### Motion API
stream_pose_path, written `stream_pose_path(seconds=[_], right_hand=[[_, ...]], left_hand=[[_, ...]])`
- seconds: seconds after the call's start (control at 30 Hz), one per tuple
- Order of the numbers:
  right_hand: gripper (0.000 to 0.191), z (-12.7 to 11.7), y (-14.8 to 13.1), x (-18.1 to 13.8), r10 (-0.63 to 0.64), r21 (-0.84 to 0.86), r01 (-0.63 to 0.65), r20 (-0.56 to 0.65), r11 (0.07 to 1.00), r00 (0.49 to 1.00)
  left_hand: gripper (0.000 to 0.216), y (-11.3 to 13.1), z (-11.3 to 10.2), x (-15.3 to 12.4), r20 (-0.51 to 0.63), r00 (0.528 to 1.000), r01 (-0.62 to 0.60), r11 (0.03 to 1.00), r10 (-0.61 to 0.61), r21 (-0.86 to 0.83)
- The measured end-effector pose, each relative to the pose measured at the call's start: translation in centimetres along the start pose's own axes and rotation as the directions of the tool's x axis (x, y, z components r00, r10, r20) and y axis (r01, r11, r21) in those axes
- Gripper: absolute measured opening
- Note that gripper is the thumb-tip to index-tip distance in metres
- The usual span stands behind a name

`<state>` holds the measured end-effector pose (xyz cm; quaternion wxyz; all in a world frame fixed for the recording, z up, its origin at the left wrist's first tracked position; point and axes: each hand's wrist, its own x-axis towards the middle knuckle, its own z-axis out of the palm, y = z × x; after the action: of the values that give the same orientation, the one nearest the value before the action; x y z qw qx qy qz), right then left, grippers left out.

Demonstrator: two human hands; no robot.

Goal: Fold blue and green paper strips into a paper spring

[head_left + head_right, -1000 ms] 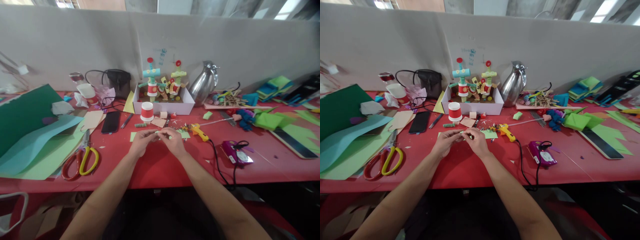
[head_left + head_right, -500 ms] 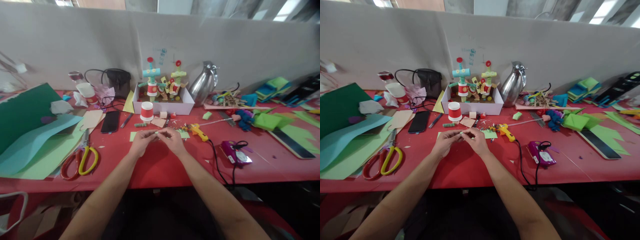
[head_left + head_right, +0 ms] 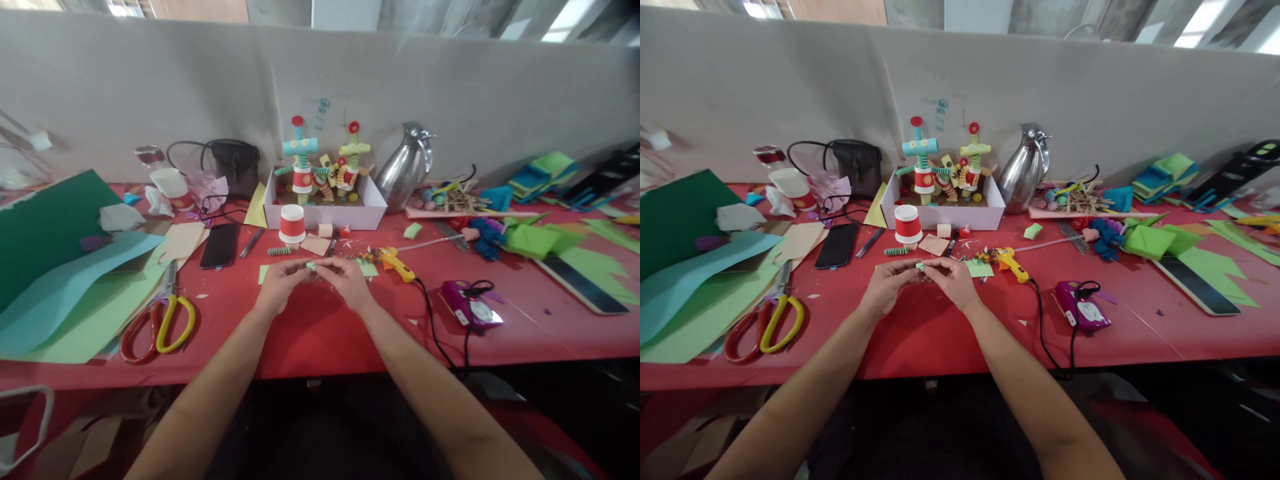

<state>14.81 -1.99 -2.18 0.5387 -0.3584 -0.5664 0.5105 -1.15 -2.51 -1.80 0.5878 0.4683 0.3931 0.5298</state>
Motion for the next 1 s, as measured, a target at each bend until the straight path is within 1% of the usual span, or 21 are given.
stream_pose_path(seconds=[0.13, 0.33, 0.43, 0.5, 0.53, 0.6, 0.67, 0.77, 0.83, 0.9, 1.0], right_hand=[[0.020, -0.05, 0.28, -0.03, -0.014, 0.004, 0.014, 0.006, 1.000, 1.000], [0.019, -0.21, 0.36, 0.00, -0.036, -0.122, 0.036, 0.001, 0.992, 0.999], [0.019, -0.21, 0.41, 0.05, -0.019, -0.081, 0.019, 0.005, 0.996, 1.000], [0.020, -0.22, 0.43, 0.11, -0.022, -0.033, 0.022, 0.003, 0.999, 1.000], [0.022, -0.23, 0.44, 0.14, -0.026, -0.009, 0.026, 0.000, 1.000, 1.000], [0.032, -0.31, 0.49, 0.22, -0.036, 0.015, 0.036, 0.012, 0.999, 0.999], [0.039, -0.42, 0.61, 0.30, -0.073, -0.006, 0.073, 0.060, 0.997, 0.996], [0.034, -0.54, 0.79, 0.35, -0.191, -0.115, 0.202, 0.106, 0.973, 0.976], [0.029, -0.54, 0.77, 0.28, -0.262, -0.206, 0.275, 0.089, 0.939, 0.961], [0.026, -0.48, 0.58, 0.16, -0.304, -0.279, 0.310, 0.067, 0.909, 0.950], [0.023, -0.37, 0.20, -0.05, -0.325, -0.307, 0.326, 0.056, 0.894, 0.944]], left_hand=[[0.037, -0.06, -0.07, 0.04, 0.012, 1.000, 0.003, 0.999, -0.003, 0.046], [0.041, -0.59, -0.21, 0.13, 0.039, 0.999, -0.014, 0.995, 0.011, 0.096], [0.040, -0.69, -0.04, 0.13, 0.021, 0.999, -0.043, 0.989, 0.040, 0.143], [0.041, -0.61, 0.10, 0.14, 0.022, 0.996, -0.085, 0.985, 0.082, 0.148], [0.043, -0.54, 0.15, 0.14, 0.031, 0.994, -0.112, 0.983, 0.109, 0.148], [0.046, -0.41, 0.17, 0.17, 0.067, 0.984, -0.177, 0.971, 0.168, 0.163], [0.043, -0.36, 0.13, 0.22, 0.121, 0.967, -0.245, 0.949, 0.224, 0.198], [0.032, -0.44, 0.10, 0.27, 0.170, 0.944, -0.321, 0.912, 0.285, 0.255], [0.027, -0.51, 0.13, 0.27, 0.159, 0.943, -0.326, 0.909, 0.293, 0.259], [0.025, -0.50, 0.21, 0.24, 0.142, 0.949, -0.308, 0.927, 0.282, 0.216], [0.027, -0.23, 0.40, 0.12, 0.116, 0.960, -0.270, 0.953, 0.255, 0.137]])
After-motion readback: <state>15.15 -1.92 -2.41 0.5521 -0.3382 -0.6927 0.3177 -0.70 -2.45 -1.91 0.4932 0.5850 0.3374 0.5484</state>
